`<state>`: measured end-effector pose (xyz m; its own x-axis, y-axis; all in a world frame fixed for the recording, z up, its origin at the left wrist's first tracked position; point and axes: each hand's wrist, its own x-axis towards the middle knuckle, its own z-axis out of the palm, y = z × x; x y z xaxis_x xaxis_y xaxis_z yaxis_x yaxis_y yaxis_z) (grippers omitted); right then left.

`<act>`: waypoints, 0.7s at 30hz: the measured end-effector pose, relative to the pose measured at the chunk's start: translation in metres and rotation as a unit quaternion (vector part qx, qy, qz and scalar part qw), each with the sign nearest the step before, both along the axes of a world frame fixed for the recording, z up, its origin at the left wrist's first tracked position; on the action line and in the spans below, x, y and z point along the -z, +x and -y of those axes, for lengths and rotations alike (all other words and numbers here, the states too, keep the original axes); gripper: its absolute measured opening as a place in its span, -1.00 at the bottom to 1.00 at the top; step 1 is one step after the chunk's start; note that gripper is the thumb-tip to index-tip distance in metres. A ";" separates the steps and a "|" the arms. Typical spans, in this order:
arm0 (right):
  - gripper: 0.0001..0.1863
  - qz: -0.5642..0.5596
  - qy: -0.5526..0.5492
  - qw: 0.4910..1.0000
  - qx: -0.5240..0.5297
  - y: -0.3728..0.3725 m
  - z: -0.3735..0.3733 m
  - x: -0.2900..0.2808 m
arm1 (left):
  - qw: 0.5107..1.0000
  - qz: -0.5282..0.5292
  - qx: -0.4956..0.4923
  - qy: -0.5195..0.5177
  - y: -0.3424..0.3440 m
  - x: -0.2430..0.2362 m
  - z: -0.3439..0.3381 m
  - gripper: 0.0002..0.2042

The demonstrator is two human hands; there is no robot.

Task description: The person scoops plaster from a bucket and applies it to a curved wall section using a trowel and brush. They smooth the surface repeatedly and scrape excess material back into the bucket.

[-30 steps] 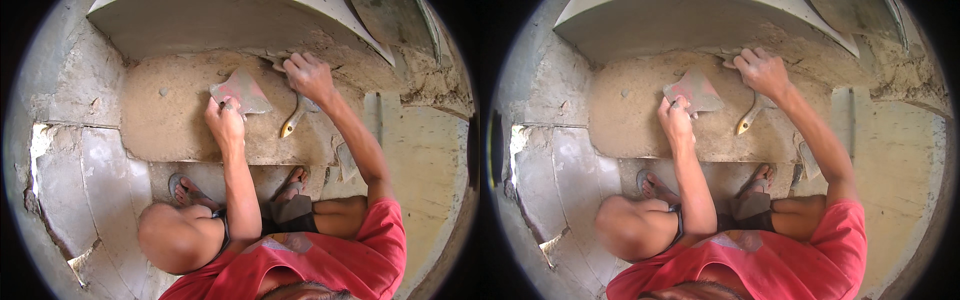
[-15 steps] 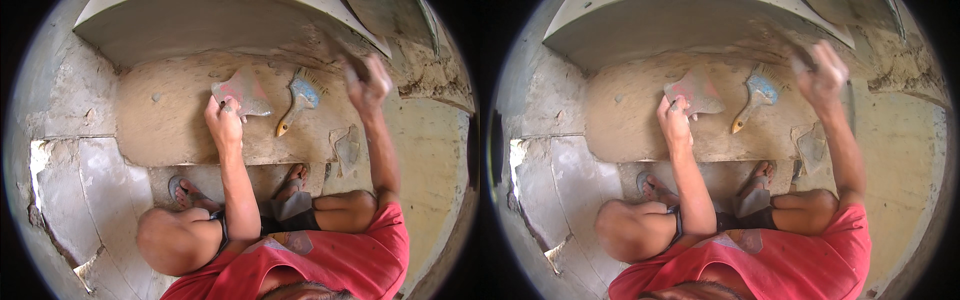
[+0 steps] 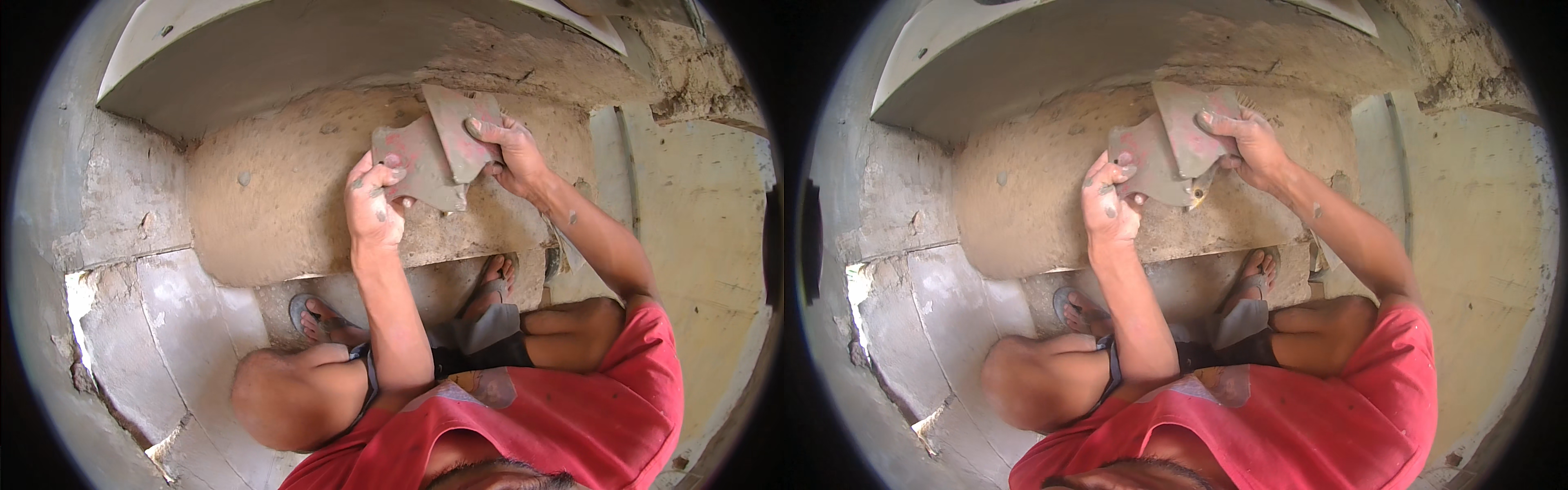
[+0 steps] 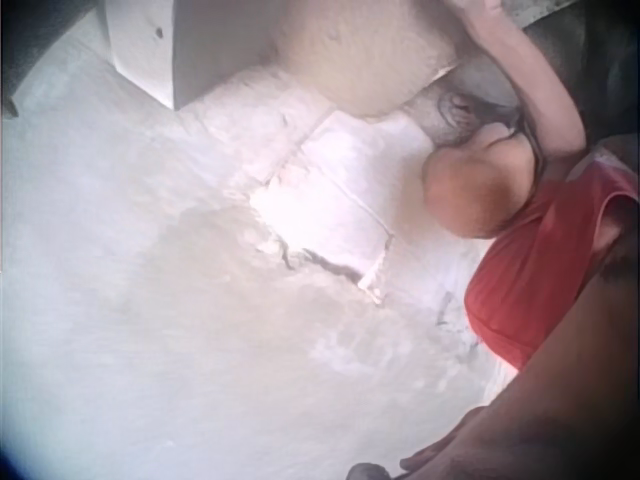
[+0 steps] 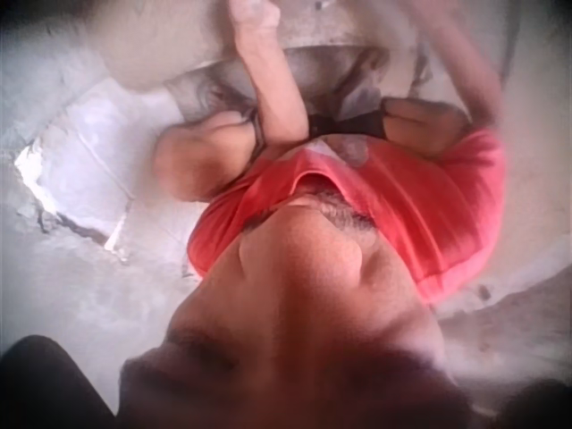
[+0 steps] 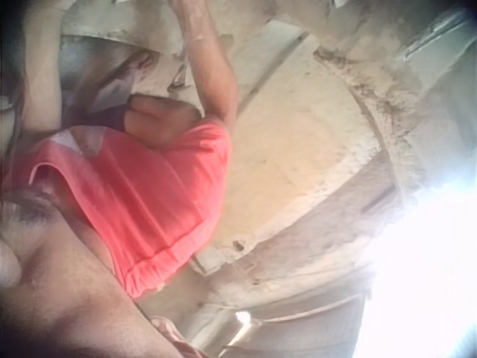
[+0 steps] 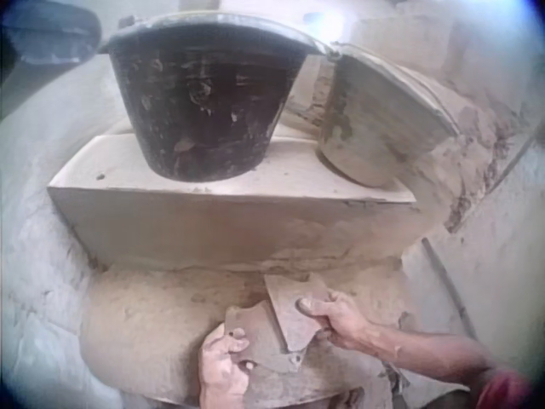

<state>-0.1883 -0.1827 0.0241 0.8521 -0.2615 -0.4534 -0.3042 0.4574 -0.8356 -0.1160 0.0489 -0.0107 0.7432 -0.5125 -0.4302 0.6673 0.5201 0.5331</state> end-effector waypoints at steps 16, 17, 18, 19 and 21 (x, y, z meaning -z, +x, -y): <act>-0.48 0.390 -0.767 0.487 -0.149 -0.029 0.018 -0.001 | 0.993 -0.089 -0.074 0.012 -0.003 -0.012 0.000 -0.76; -0.48 0.391 -0.768 0.483 -0.159 -0.031 0.022 0.001 | 0.994 -0.069 -0.082 0.001 -0.001 -0.016 -0.006 -0.74; -0.49 0.381 -0.775 0.473 -0.174 -0.033 0.026 0.001 | 0.995 -0.046 -0.088 -0.011 0.001 -0.020 -0.011 -0.72; -0.50 0.384 -0.779 0.463 -0.174 -0.034 0.029 -0.001 | 0.994 -0.022 -0.097 -0.036 0.004 -0.024 -0.012 -0.69; -0.50 0.322 -0.815 0.466 -0.119 -0.036 0.031 -0.010 | 0.990 0.067 -0.125 0.013 0.006 -0.027 -0.010 -0.65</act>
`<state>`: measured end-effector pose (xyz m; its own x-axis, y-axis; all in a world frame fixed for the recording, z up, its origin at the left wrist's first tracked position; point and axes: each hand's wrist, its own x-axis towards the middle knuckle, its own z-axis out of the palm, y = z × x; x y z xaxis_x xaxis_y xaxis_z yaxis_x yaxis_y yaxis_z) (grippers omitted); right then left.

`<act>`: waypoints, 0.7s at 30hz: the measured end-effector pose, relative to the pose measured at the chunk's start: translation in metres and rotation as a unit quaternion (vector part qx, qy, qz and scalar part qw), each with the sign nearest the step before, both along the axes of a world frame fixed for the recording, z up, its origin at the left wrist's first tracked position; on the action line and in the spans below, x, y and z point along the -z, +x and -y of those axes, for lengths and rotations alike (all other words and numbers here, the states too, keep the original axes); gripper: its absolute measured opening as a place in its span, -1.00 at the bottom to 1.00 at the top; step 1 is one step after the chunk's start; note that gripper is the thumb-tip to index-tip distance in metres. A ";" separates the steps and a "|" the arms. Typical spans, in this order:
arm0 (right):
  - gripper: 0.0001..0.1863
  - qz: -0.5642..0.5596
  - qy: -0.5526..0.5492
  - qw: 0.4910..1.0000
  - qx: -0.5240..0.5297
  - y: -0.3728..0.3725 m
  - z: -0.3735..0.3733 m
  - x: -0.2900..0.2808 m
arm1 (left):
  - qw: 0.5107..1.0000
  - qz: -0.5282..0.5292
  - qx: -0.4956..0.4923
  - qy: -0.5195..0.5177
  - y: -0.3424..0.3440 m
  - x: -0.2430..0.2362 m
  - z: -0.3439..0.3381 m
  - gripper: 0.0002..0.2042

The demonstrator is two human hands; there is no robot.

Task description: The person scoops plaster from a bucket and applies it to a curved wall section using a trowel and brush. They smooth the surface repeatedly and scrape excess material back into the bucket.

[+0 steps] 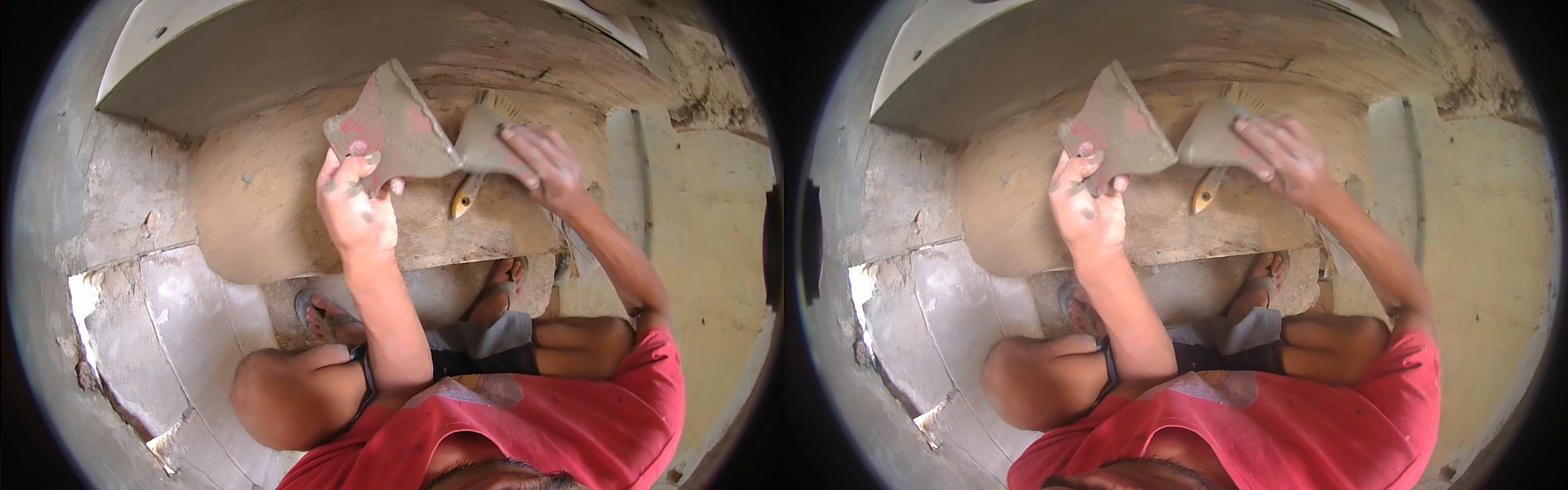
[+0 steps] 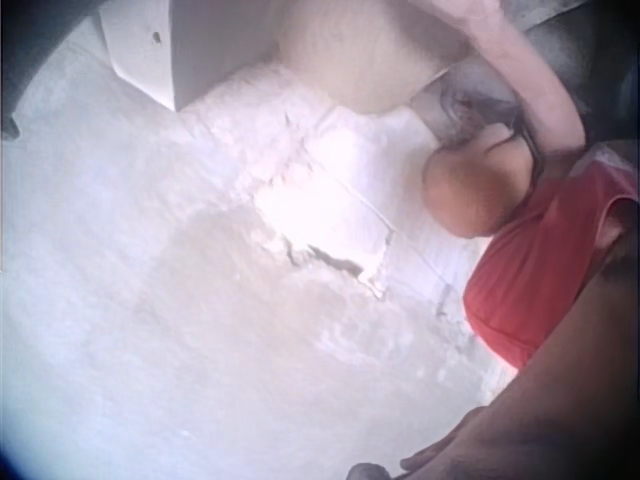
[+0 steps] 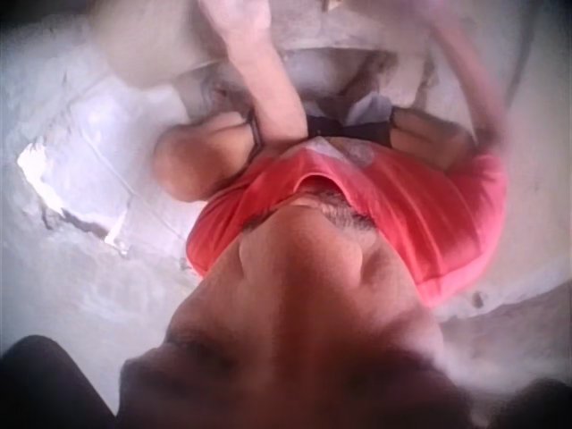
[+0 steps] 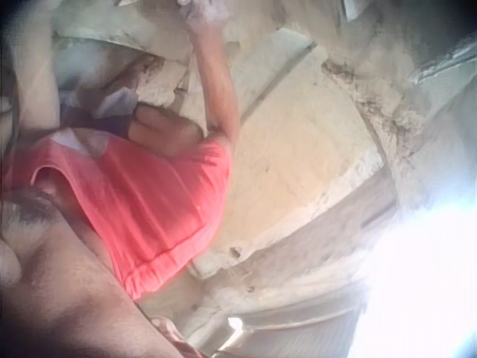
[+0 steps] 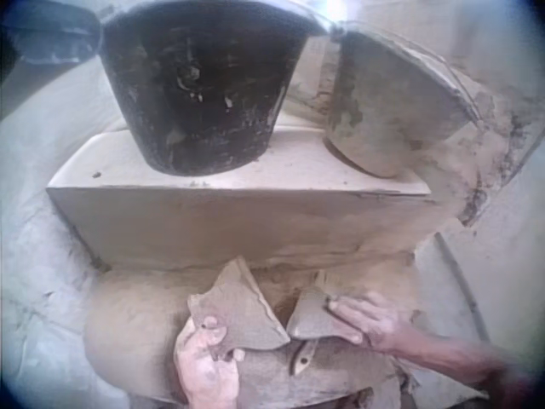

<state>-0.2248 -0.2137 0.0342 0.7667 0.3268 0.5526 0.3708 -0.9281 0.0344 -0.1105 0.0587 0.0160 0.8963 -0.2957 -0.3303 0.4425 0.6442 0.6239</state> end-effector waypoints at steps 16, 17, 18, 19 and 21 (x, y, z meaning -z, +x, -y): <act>-0.43 -0.058 -0.096 0.992 0.062 0.009 -0.047 -0.024 | 0.991 0.109 -0.022 0.073 -0.019 0.027 0.029 -0.79; -0.45 -0.056 -0.099 0.991 0.066 0.013 -0.047 -0.024 | 0.990 0.113 -0.004 0.080 -0.021 0.027 0.029 -0.80; -0.47 -0.055 -0.101 0.991 0.070 0.018 -0.047 -0.023 | 0.988 0.124 0.007 0.092 -0.024 0.027 0.030 -0.78; -0.52 -0.053 -0.093 0.991 0.079 0.022 -0.045 -0.023 | 0.985 0.131 0.029 0.109 -0.027 0.027 0.030 -0.76; -0.62 -0.053 -0.084 0.990 0.096 0.036 -0.040 -0.022 | 0.982 0.124 0.058 0.128 -0.031 0.024 0.032 -0.75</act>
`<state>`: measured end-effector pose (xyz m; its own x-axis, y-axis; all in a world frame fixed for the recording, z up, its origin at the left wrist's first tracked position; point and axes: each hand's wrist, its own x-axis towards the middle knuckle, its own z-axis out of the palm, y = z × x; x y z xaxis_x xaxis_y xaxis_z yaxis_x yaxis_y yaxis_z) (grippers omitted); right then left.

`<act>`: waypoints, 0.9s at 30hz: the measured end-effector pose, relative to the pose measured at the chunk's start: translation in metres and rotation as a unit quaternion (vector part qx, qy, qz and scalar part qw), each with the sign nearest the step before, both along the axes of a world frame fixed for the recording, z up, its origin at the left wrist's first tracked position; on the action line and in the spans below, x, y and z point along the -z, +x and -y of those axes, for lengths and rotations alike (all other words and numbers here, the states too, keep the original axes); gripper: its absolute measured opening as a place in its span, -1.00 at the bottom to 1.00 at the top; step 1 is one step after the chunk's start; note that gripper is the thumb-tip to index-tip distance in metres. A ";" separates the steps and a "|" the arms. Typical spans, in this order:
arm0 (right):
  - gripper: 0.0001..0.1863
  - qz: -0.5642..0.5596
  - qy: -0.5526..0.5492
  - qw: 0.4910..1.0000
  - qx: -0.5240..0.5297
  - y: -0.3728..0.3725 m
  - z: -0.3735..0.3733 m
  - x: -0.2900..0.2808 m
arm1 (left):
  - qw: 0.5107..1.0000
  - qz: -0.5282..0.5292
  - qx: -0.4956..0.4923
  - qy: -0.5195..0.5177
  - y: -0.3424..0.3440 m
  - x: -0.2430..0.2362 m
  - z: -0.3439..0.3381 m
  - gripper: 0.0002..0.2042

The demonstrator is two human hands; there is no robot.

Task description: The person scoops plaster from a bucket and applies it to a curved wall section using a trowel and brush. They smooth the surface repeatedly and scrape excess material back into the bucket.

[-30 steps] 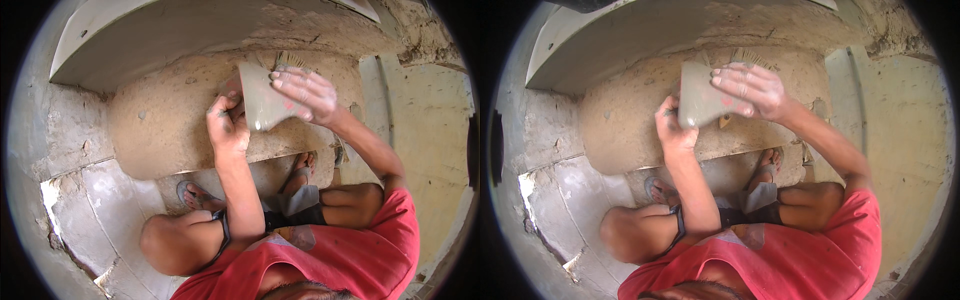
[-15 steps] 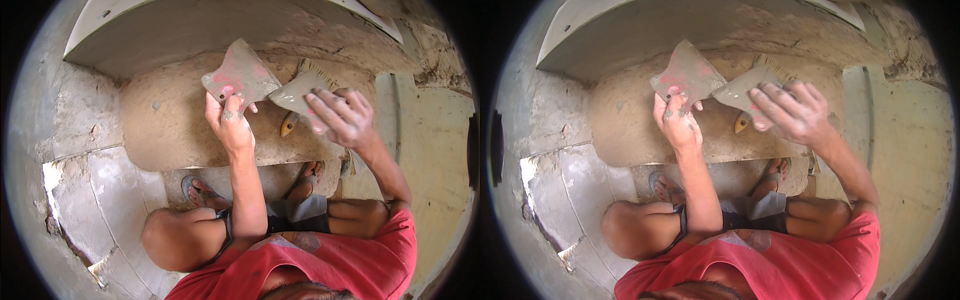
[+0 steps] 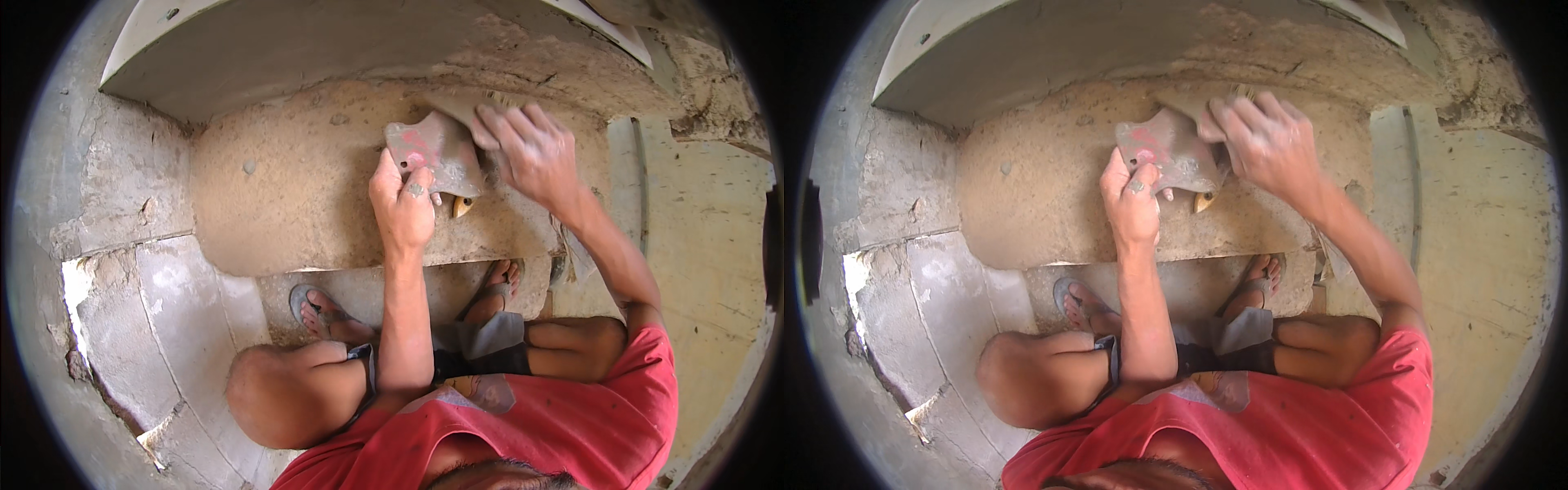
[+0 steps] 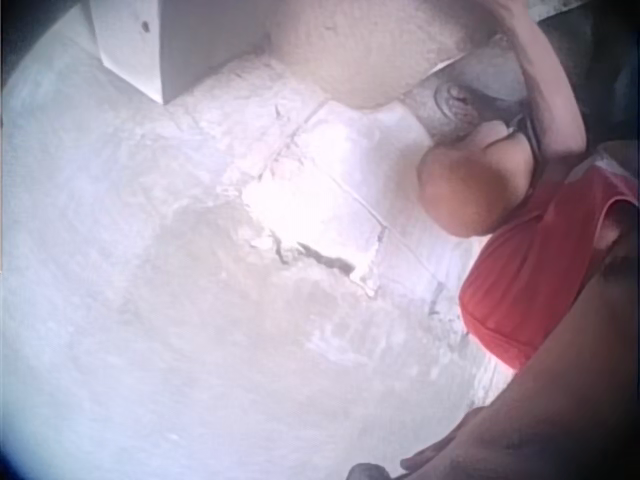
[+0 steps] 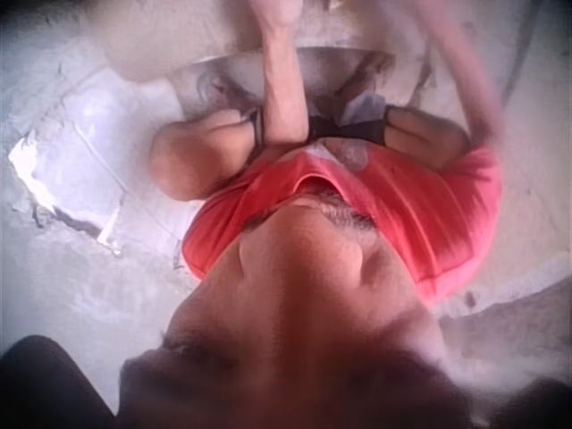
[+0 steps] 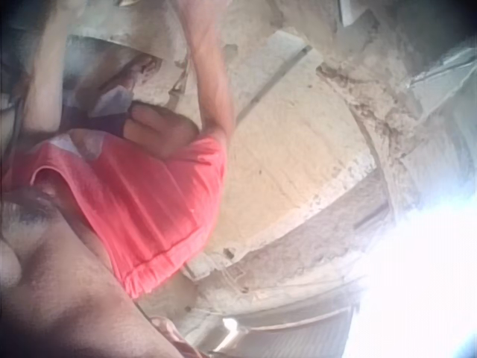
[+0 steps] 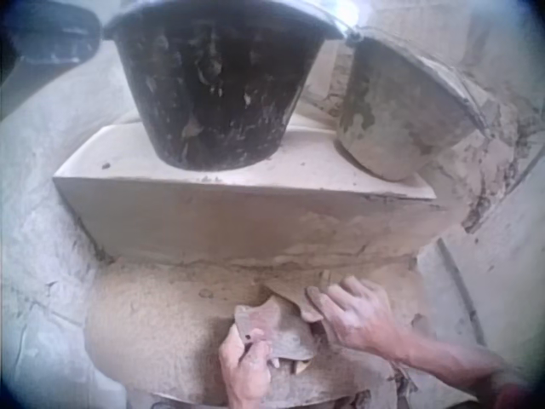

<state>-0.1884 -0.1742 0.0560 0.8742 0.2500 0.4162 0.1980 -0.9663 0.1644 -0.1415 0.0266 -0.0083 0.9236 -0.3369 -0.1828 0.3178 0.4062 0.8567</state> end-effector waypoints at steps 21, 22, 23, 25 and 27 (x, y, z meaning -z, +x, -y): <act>-0.83 0.058 -0.051 0.997 0.021 0.058 0.027 -0.007 | 0.990 -0.030 -0.087 0.108 0.019 0.012 0.017 -0.80; -0.82 0.085 -0.043 0.995 0.025 0.060 0.027 -0.016 | 0.990 -0.018 -0.090 0.103 0.020 0.012 0.019 -0.79; -0.82 0.108 -0.032 0.993 0.026 0.058 0.027 -0.028 | 0.990 -0.010 -0.093 0.101 0.021 0.011 0.021 -0.78; -0.81 0.163 -0.031 0.986 0.027 0.046 0.029 -0.057 | 0.991 -0.013 -0.096 0.094 0.021 0.008 0.020 -0.76; -0.80 0.177 -0.021 0.984 0.022 0.032 0.026 -0.079 | 0.991 -0.038 -0.099 0.079 0.020 0.004 0.019 -0.75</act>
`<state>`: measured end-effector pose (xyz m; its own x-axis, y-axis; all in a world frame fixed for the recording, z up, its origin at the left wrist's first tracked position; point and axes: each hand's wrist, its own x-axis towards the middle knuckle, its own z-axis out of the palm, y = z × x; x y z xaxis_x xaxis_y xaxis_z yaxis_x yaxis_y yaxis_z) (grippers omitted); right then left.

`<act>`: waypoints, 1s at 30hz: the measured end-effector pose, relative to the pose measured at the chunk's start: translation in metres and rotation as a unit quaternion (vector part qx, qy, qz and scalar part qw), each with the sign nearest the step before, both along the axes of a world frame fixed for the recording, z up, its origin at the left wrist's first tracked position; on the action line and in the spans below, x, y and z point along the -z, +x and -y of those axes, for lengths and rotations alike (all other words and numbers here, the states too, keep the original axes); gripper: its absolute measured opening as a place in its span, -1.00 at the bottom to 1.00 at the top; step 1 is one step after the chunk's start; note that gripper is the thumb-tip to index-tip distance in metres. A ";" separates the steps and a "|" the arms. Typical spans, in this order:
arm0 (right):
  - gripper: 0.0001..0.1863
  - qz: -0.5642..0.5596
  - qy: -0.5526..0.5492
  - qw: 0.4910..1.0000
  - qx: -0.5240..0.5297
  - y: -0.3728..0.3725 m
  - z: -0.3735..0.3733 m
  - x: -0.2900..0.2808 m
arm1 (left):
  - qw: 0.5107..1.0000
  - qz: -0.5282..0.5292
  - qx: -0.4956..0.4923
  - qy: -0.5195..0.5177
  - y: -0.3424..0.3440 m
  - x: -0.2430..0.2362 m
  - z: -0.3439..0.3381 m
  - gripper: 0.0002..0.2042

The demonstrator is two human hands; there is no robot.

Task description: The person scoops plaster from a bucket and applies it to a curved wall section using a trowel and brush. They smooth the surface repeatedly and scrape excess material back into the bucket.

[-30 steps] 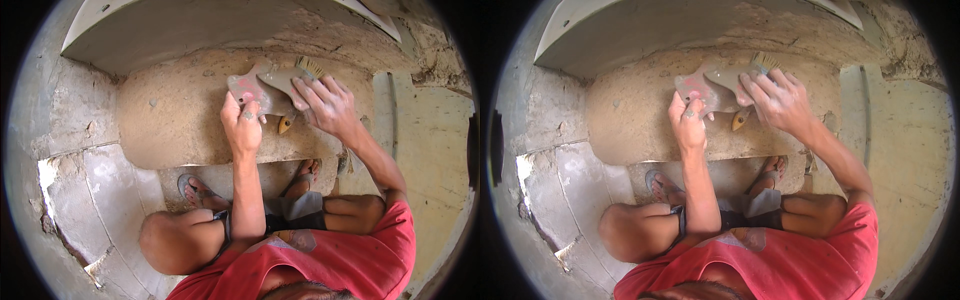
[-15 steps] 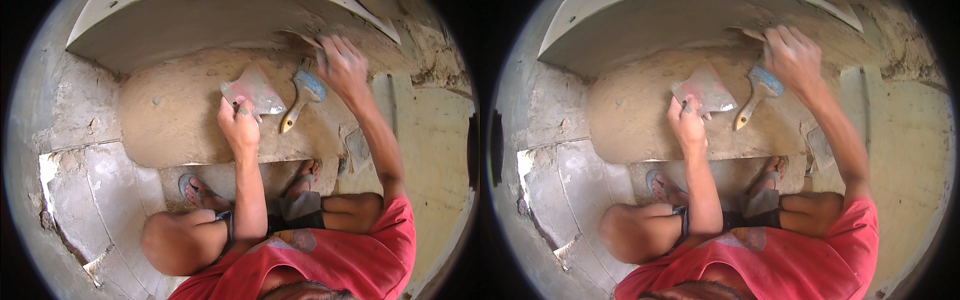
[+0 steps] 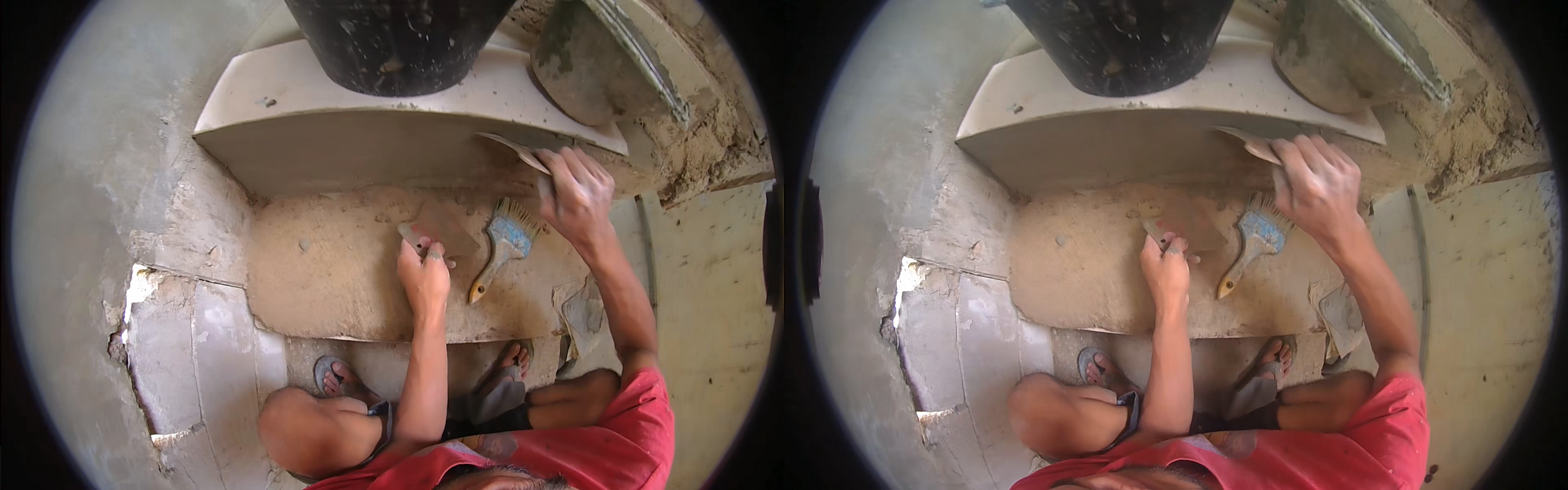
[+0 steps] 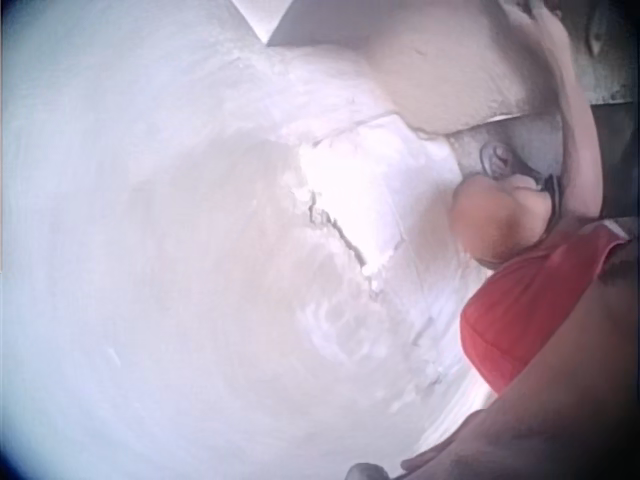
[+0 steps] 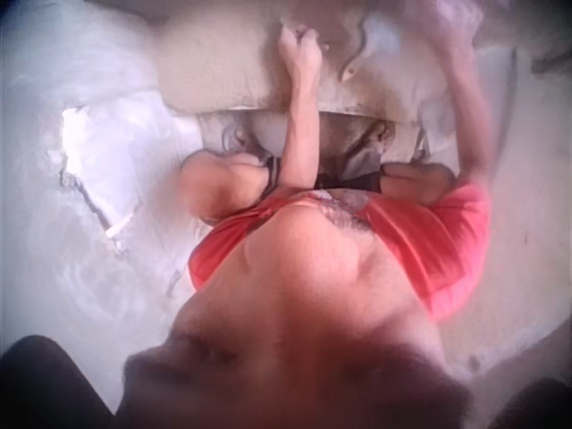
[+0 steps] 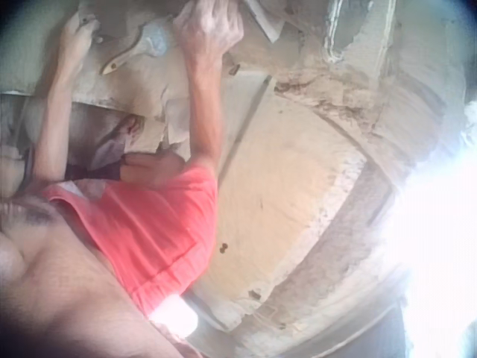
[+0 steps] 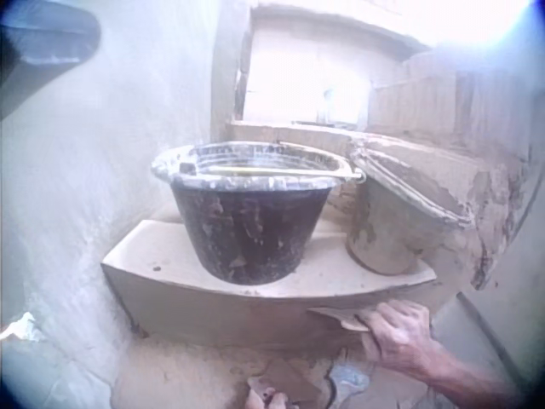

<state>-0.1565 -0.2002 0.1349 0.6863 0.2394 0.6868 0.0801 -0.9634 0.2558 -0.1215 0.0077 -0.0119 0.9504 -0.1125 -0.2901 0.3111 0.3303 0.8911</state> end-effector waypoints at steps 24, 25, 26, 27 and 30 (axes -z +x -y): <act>-0.63 -0.444 0.044 0.895 -0.012 -0.059 -0.003 0.075 | 0.975 -0.022 0.209 0.073 0.011 -0.010 -0.062 -0.67; -0.62 -0.436 0.015 0.900 -0.010 -0.063 -0.003 0.080 | 0.958 0.017 0.207 0.198 0.011 -0.011 -0.064 -0.65; -0.61 -0.428 -0.022 0.904 -0.012 -0.067 -0.005 0.083 | 0.924 0.056 0.202 0.321 0.011 -0.014 -0.066 -0.62; -0.58 -0.421 -0.062 0.905 -0.012 -0.069 -0.008 0.083 | 0.917 0.056 0.186 0.348 0.009 -0.019 -0.069 -0.58; -0.59 -0.468 -0.090 0.879 -0.026 -0.067 -0.017 0.065 | 0.904 0.069 0.121 0.404 0.005 -0.037 -0.082 -0.45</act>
